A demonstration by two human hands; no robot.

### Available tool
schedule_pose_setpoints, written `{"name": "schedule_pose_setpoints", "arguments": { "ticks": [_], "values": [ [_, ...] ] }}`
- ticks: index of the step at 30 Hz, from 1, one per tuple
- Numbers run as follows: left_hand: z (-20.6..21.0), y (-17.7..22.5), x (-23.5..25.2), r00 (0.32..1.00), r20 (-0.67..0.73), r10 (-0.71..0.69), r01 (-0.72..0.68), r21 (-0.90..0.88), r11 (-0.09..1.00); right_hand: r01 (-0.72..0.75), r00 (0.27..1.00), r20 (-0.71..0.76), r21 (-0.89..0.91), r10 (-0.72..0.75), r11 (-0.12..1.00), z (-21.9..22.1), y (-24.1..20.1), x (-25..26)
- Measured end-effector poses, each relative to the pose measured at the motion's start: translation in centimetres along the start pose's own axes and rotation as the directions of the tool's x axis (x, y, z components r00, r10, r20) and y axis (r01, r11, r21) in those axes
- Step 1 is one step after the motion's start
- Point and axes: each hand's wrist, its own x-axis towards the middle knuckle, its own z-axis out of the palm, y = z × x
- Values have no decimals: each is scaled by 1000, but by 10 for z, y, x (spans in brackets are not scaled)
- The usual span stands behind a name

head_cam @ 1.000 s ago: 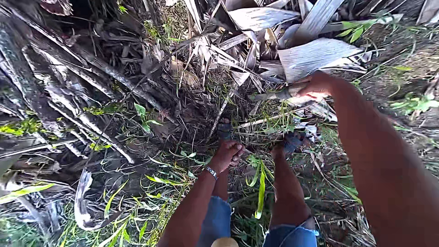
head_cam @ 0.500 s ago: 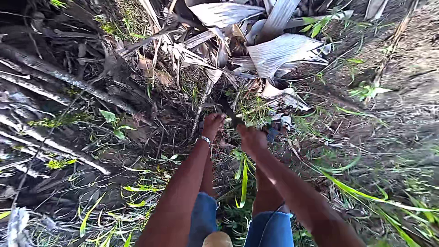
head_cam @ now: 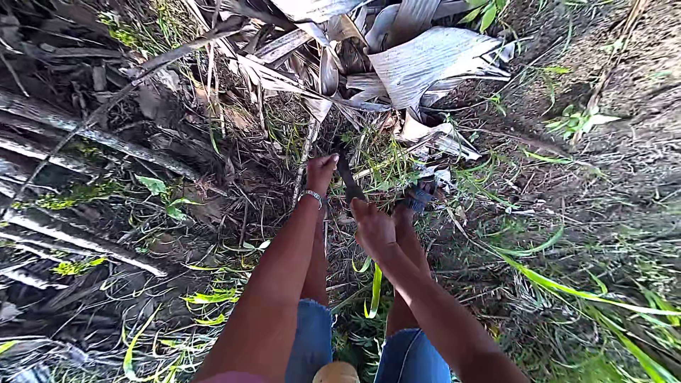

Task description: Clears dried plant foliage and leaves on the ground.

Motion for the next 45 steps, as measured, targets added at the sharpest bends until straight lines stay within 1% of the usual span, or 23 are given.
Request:
{"name": "schedule_pose_setpoints", "arguments": {
  "ticks": [5,8,10,12,15,17,19,21,24,25,26,28,29,31,32,33,34,36,37,39,42,44,45],
  "values": [
    [-2,-2,-7,1000,-13,6,-8,-140,990,11,1000,-2,-4,-11,1000,0,1,-1],
    [-11,6,-34,999,36,16,-8,-204,979,26,998,-53,63,-23,998,-1,11,-9],
    [-20,13,-65,996,90,17,-1,-171,985,-15,994,-100,165,32,986,-9,22,-28],
    [-27,10,-82,993,116,-10,35,-215,976,-47,985,-142,323,98,945,-16,33,-59],
    [-36,-3,-105,984,137,-110,142,-253,957,-106,963,-139,596,233,796,-24,50,-90],
    [-38,-11,-121,974,149,-170,205,-269,941,-160,952,-88,674,294,721,-34,53,-77],
    [-37,-13,-137,972,134,-191,224,-310,924,-211,951,-26,674,308,708,-45,50,-42],
    [-35,-3,-150,973,130,-192,226,-342,912,-216,965,8,588,261,780,-60,43,-22],
    [-31,12,-170,967,159,-197,243,-365,899,-97,995,36,256,91,962,-81,38,-44],
    [-31,22,-171,970,171,-173,227,-380,897,-79,997,18,202,77,976,-91,40,-55],
    [-32,30,-175,971,186,-150,213,-392,895,-100,994,-9,211,104,972,-99,44,-71],
    [-41,42,-190,965,232,-122,210,-407,889,-147,975,-98,380,197,913,-102,54,-118],
    [-47,51,-195,962,256,-96,199,-412,889,-128,946,-202,491,255,862,-102,61,-141],
    [-58,64,-206,956,288,-53,179,-432,884,19,831,-429,658,354,753,-99,72,-167],
    [-65,68,-212,953,302,-38,176,-445,878,88,780,-492,697,386,712,-103,75,-170],
    [-71,72,-218,951,308,-30,175,-458,871,108,757,-504,724,416,681,-112,75,-165],
    [-76,77,-222,953,302,-23,171,-475,863,82,760,-475,747,444,660,-125,71,-153],
    [-85,85,-230,962,274,-8,156,-520,840,-13,806,-386,746,449,666,-144,50,-115],
    [-87,90,-234,966,259,-1,145,-538,830,-53,838,-331,741,433,670,-146,30,-97],
    [-93,99,-245,978,208,23,105,-581,807,-58,883,-273,744,381,666,-130,-21,-76],
    [-107,117,-262,984,131,119,2,-680,734,63,954,-225,796,198,603,-84,-81,-80],
    [-120,135,-272,967,129,219,-58,-728,684,157,960,-250,852,124,500,-51,-95,-93],
    [-126,145,-273,954,136,269,-85,-735,673,217,957,-282,849,66,482,-43,-95,-97]
  ]
}}
